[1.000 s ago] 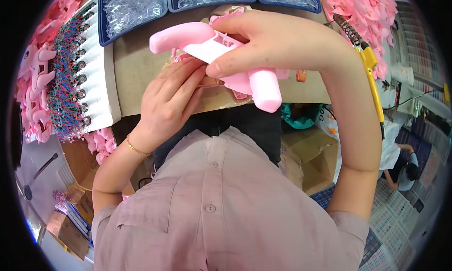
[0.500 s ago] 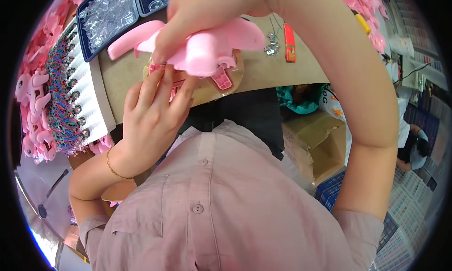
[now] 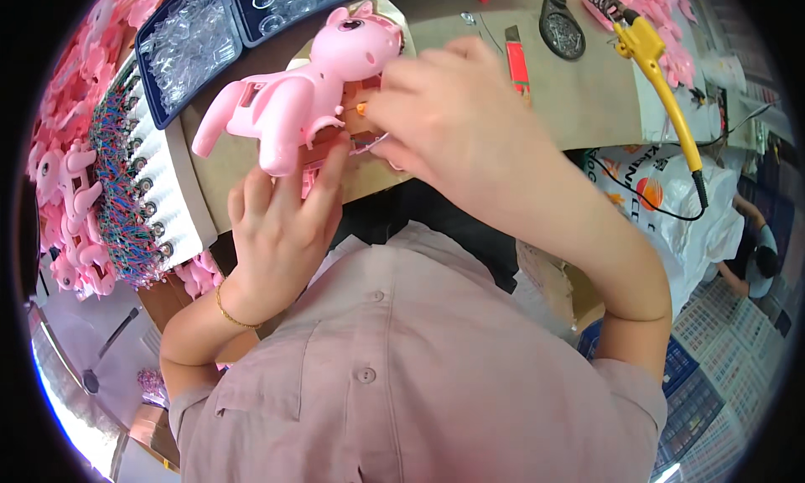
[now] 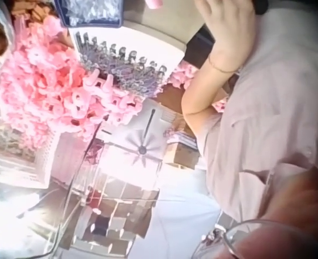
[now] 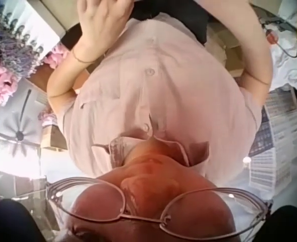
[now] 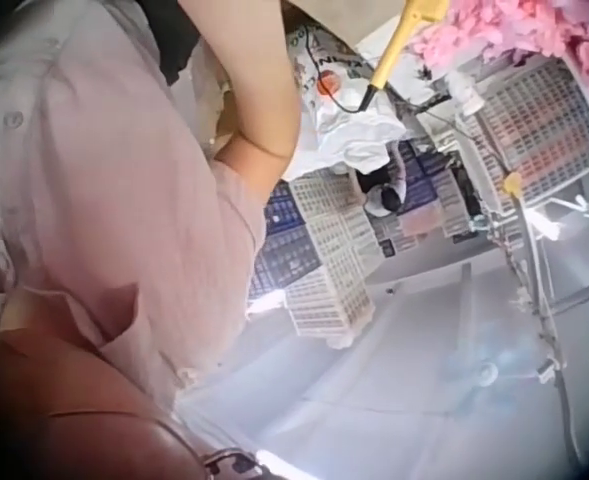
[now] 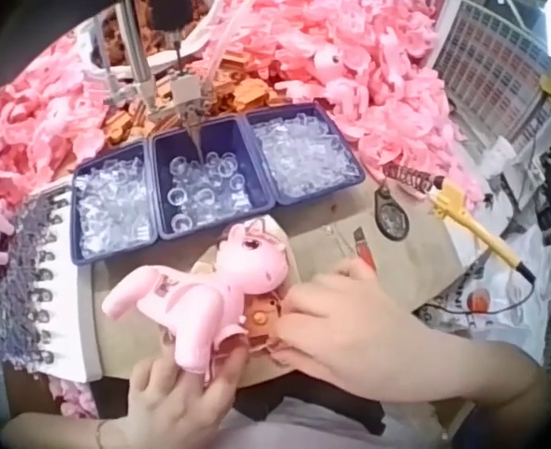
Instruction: Assembling electronic toy ponies by installing internal mechanical components, circuit boards, and snapping the outer shell halves together.
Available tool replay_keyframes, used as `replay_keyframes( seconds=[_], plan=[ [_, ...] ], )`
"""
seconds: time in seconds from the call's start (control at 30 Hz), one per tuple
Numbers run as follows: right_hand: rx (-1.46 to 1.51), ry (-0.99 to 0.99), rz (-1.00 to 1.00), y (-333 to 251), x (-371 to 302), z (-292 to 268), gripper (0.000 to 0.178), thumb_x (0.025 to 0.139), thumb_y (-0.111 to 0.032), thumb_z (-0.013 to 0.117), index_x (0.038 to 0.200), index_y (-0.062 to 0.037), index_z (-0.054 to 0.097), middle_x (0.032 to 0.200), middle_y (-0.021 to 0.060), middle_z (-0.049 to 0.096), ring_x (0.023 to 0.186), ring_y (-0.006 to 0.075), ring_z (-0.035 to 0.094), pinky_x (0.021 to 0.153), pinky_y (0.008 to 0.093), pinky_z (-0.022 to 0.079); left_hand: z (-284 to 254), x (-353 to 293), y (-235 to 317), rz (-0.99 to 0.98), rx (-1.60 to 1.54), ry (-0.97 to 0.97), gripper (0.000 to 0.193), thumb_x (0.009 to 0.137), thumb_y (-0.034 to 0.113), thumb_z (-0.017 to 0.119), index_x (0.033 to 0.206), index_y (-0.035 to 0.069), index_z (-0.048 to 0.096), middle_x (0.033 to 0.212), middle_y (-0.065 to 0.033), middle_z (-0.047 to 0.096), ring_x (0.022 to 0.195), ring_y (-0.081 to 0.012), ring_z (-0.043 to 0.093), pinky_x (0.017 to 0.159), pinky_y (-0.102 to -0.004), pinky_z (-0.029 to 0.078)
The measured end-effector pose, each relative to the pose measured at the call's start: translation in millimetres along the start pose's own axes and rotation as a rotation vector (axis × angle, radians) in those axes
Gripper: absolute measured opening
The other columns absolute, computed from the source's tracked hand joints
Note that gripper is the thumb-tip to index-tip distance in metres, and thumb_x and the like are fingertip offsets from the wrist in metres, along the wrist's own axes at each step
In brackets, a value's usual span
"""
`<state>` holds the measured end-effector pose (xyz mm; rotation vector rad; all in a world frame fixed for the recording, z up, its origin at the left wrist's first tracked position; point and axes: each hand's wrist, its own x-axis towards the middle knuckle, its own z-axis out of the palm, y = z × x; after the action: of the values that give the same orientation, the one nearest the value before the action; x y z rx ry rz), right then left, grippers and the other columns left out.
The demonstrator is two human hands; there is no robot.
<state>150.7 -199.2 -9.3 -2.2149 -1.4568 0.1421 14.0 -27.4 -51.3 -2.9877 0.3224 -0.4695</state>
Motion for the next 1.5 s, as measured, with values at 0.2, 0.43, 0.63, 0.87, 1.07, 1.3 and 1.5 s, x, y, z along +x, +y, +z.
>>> replay_keyframes(
  seconds=[0.2, 0.43, 0.63, 0.87, 1.07, 1.3, 1.5],
  plan=[
    [-0.123, 0.121, 0.012, 4, -2, 37, 0.020, 0.069, -0.013, 0.073, 0.084, -0.0090, 0.062, 0.083, 0.0011, 0.055, 0.080, 0.0204, 0.054, 0.082, 0.0374, 0.037, 0, 5, 1, -0.038, -0.026, -0.034, 0.045, 0.073, 0.016, 0.058, 0.118, 0.019, 0.061, 0.098, -0.0006, 0.055, 0.095, -0.0175, 0.050, 0.077, -0.0310, 0.038],
    [-0.111, 0.142, 0.045, 4, -6, 38, 0.015, 0.073, -0.012, 0.071, 0.084, -0.0079, 0.062, 0.082, 0.0020, 0.056, 0.080, 0.0181, 0.055, 0.081, 0.0353, 0.038, 8, 3, 6, -0.039, -0.009, -0.001, 0.048, 0.073, 0.015, 0.055, 0.122, 0.020, 0.059, 0.103, -0.0058, 0.055, 0.095, -0.0206, 0.050, 0.078, -0.0322, 0.040],
    [0.228, 0.315, 0.084, 15, 47, -7, 0.028, 0.082, -0.014, 0.061, 0.110, -0.0079, 0.060, 0.078, 0.0065, 0.063, 0.071, 0.0141, 0.059, 0.065, 0.0310, 0.046, -5, 2, 6, 0.076, 0.102, -0.117, 0.053, 0.074, 0.013, 0.053, 0.127, 0.016, 0.053, 0.104, -0.0102, 0.055, 0.096, -0.0250, 0.050, 0.077, -0.0326, 0.041],
    [0.804, -0.381, -0.186, 20, 85, -10, 0.027, 0.084, -0.018, 0.055, 0.107, -0.0070, 0.067, 0.074, 0.0086, 0.067, 0.072, 0.0179, 0.065, 0.060, 0.0323, 0.048, -18, 16, 18, 0.133, 0.189, -0.317, 0.050, 0.075, 0.010, 0.053, 0.125, 0.014, 0.056, 0.077, -0.0060, 0.050, 0.080, -0.0209, 0.047, 0.065, -0.0296, 0.040],
    [-0.032, -0.429, -0.379, -4, 121, -26, 0.028, 0.082, -0.021, 0.053, 0.100, -0.0075, 0.070, 0.069, 0.0091, 0.068, 0.075, 0.0157, 0.067, 0.063, 0.0299, 0.050, -13, 11, 19, 0.128, 0.245, -0.323, 0.054, 0.076, 0.010, 0.054, 0.129, 0.016, 0.055, 0.070, -0.0018, 0.041, 0.064, -0.0161, 0.042, 0.054, -0.0274, 0.038],
    [0.203, -0.666, 0.386, -5, 121, -13, 0.029, 0.077, -0.016, 0.067, 0.099, 0.0025, 0.062, 0.082, 0.0070, 0.062, 0.074, 0.0127, 0.059, 0.063, 0.0295, 0.047, -4, 4, 25, 0.046, 0.263, -0.289, 0.055, 0.082, 0.009, 0.049, 0.137, 0.018, 0.046, 0.110, -0.0160, 0.063, 0.060, -0.0137, 0.041, 0.053, -0.0256, 0.037],
    [0.018, -0.453, -0.169, -22, 96, 0, 0.054, 0.068, -0.019, 0.073, 0.116, -0.0008, 0.057, 0.100, 0.0135, 0.061, 0.100, 0.0298, 0.055, 0.103, 0.0404, 0.032, 2, -12, 16, -0.015, 0.133, -0.282, 0.039, 0.079, 0.015, 0.055, 0.118, 0.014, 0.054, 0.107, -0.0108, 0.057, 0.063, -0.0141, 0.048, 0.055, -0.0237, 0.040]
  ],
)
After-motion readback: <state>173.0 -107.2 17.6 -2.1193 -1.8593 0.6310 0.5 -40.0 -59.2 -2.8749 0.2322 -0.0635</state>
